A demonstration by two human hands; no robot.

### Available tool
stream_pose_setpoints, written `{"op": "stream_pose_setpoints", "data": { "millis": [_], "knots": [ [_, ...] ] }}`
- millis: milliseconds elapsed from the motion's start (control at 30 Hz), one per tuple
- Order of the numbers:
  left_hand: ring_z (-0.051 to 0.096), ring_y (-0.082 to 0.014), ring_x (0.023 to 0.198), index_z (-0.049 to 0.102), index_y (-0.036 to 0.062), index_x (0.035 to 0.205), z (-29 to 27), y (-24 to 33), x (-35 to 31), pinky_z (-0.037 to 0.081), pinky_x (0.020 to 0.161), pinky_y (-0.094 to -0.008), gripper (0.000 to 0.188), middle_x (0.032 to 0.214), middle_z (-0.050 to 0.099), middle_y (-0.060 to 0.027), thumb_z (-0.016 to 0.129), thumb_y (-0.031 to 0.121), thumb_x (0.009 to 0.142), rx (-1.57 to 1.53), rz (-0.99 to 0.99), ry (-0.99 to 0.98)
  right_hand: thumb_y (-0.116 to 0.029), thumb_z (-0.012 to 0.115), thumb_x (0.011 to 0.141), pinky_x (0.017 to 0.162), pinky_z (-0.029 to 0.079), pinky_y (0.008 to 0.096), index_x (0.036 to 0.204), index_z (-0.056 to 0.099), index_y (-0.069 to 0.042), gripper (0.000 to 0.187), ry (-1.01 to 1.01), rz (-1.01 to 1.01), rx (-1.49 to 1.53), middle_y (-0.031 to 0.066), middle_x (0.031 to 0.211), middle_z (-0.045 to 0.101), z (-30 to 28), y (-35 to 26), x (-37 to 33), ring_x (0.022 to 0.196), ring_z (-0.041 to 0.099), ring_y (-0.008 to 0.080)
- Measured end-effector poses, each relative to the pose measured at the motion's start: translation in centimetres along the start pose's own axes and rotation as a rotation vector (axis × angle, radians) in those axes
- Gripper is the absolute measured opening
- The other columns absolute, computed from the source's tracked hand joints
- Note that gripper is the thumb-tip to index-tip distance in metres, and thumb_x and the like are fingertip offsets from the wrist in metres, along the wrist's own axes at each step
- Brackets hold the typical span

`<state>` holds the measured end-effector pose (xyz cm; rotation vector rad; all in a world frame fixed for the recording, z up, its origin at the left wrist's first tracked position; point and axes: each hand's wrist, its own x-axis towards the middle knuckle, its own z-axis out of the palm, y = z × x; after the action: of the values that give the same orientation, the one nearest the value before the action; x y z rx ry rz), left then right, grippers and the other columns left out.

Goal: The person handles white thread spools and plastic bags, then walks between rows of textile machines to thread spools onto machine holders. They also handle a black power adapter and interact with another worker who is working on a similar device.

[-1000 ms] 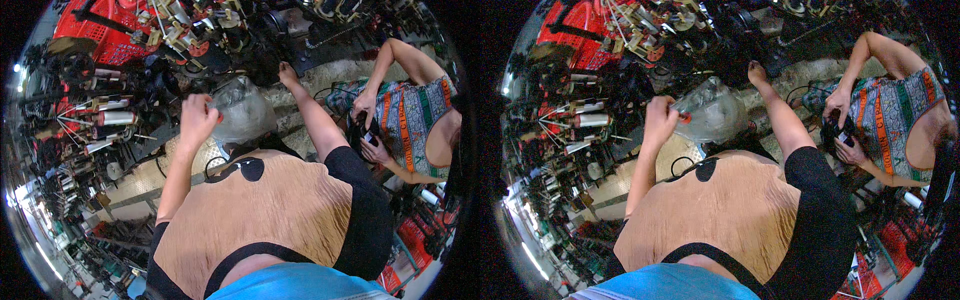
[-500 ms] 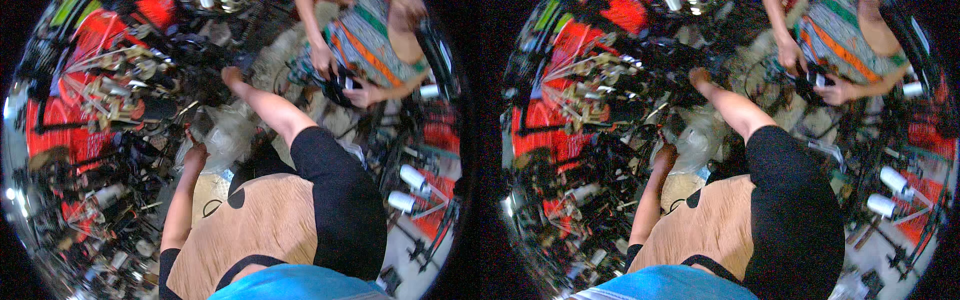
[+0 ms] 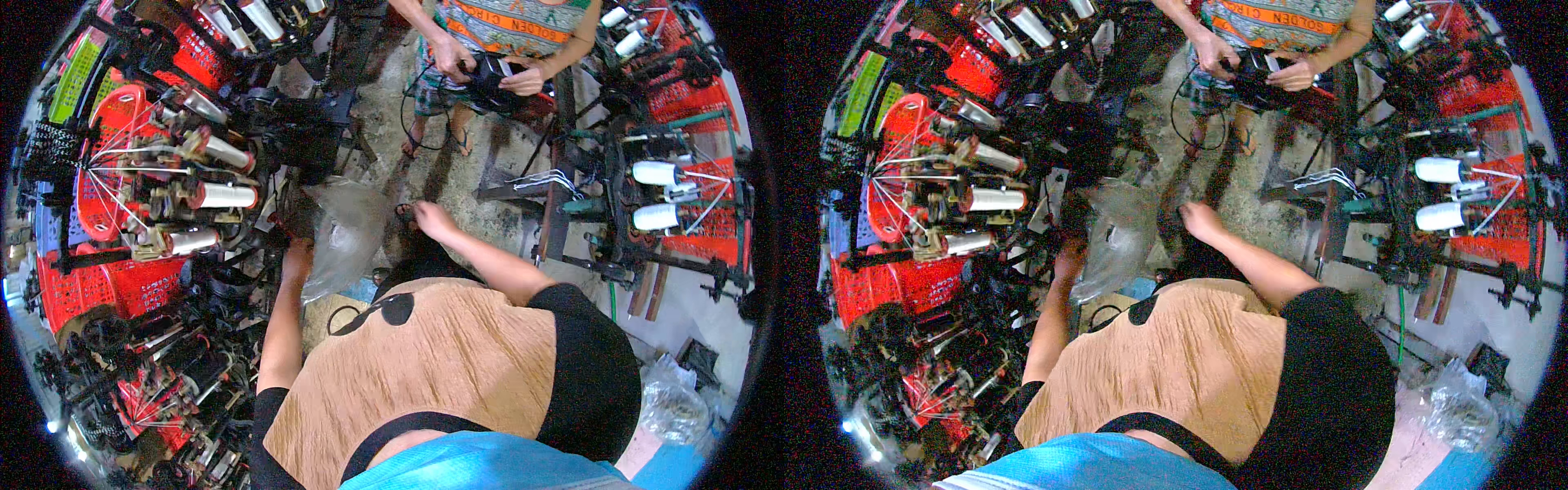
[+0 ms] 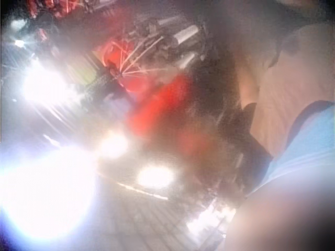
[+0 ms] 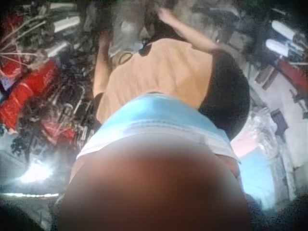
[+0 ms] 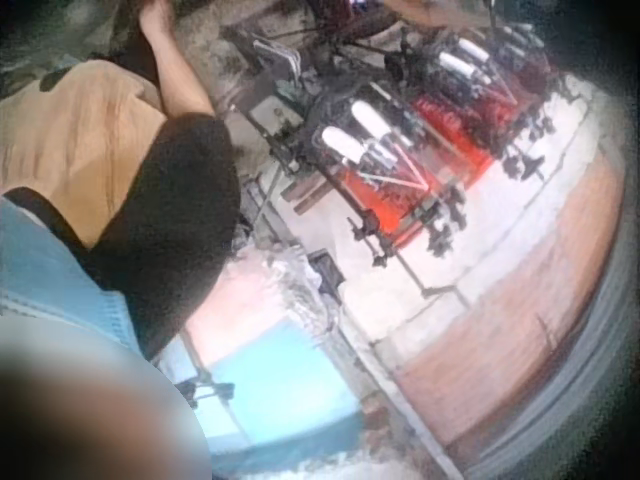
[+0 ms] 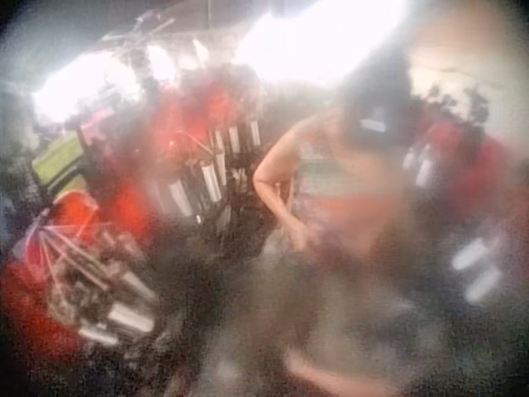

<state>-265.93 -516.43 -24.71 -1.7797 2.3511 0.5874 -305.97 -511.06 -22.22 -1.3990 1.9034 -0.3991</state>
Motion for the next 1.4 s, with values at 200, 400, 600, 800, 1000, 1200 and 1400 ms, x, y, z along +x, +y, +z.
{"op": "stream_pose_setpoints", "data": {
  "millis": [200,400,600,800,1000,1200,1400],
  "knots": [
    [0.062,-0.0348,0.102,0.058,0.0122,0.115,0.0,0.3,-0.2,0.054,0.083,-0.0457,0.033,0.128,0.052,-0.0157,0.058,0.029,0.087,0.046,-0.036,0.018,-0.032,0.046,0.095,0.082,0.048,0.0449,0.098,0.064,-0.005,0.033,0.142,0.354,0.074,0.0200,0.097,0.066,-5.1,15.1,-12.4,0.093,0.062,0.0401],
    [0.060,-0.0329,0.108,0.053,0.0166,0.127,-3.4,4.0,0.5,0.053,0.084,-0.0468,0.051,0.132,0.052,-0.0149,0.066,0.038,0.083,0.165,-0.232,-0.112,-0.031,0.045,0.096,0.085,0.048,0.0453,0.104,0.065,-0.007,0.033,0.210,0.421,0.112,0.0191,0.100,0.067,-8.1,18.6,-11.7,0.096,0.062,0.0393],
    [0.061,-0.0362,0.100,0.059,0.0096,0.115,-12.5,16.9,4.5,0.051,0.081,-0.0437,0.037,0.103,0.065,-0.0151,0.067,0.029,0.085,-0.052,0.171,0.218,-0.030,0.045,0.097,0.081,0.049,0.0445,0.107,0.063,-0.006,0.032,0.235,0.250,0.105,0.0202,0.099,0.067,-11.9,17.1,-5.2,0.093,0.063,0.0398],
    [0.061,-0.0314,0.099,0.061,0.0113,0.114,-22.9,36.6,13.2,0.050,0.083,-0.0392,0.032,0.108,0.064,-0.0103,0.068,0.021,0.084,-0.181,0.592,0.438,-0.021,0.046,0.098,0.068,0.048,0.0346,0.128,0.057,-0.009,0.034,0.267,0.035,0.420,0.0120,0.082,0.067,-23.1,9.5,-2.2,0.072,0.064,0.0219],
    [0.059,-0.0309,0.101,0.059,0.0114,0.118,-25.1,45.1,16.5,0.050,0.085,-0.0404,0.044,0.109,0.062,-0.0106,0.071,0.029,0.079,-0.196,0.622,0.406,-0.011,0.047,0.097,0.063,0.044,0.0243,0.152,0.023,-0.013,0.060,-0.177,-0.163,0.759,-0.0004,0.067,0.050,-33.4,1.5,-1.9,0.062,0.048,0.0075],
    [0.056,-0.0320,0.107,0.045,0.0061,0.132,-22.6,51.9,20.3,0.047,0.089,-0.0411,0.089,0.112,0.060,-0.0130,0.081,0.046,0.062,-0.061,0.729,0.589,-0.011,0.047,0.097,0.059,0.042,0.0243,0.150,0.026,-0.011,0.058,0.044,-0.056,0.720,-0.0005,0.066,0.051,-34.0,0.5,-0.6,0.061,0.047,0.0080],
    [0.066,-0.0346,0.084,0.053,0.0040,0.106,-21.7,53.7,23.6,0.054,0.070,-0.0437,0.068,0.090,0.065,-0.0164,0.080,0.049,0.063,-0.149,0.805,0.466,-0.013,0.044,0.098,0.044,0.031,0.0181,0.145,0.036,-0.011,0.048,0.256,0.111,0.908,-0.0022,0.067,0.050,-32.3,2.4,-2.8,0.051,0.037,0.0032]
  ]
}}
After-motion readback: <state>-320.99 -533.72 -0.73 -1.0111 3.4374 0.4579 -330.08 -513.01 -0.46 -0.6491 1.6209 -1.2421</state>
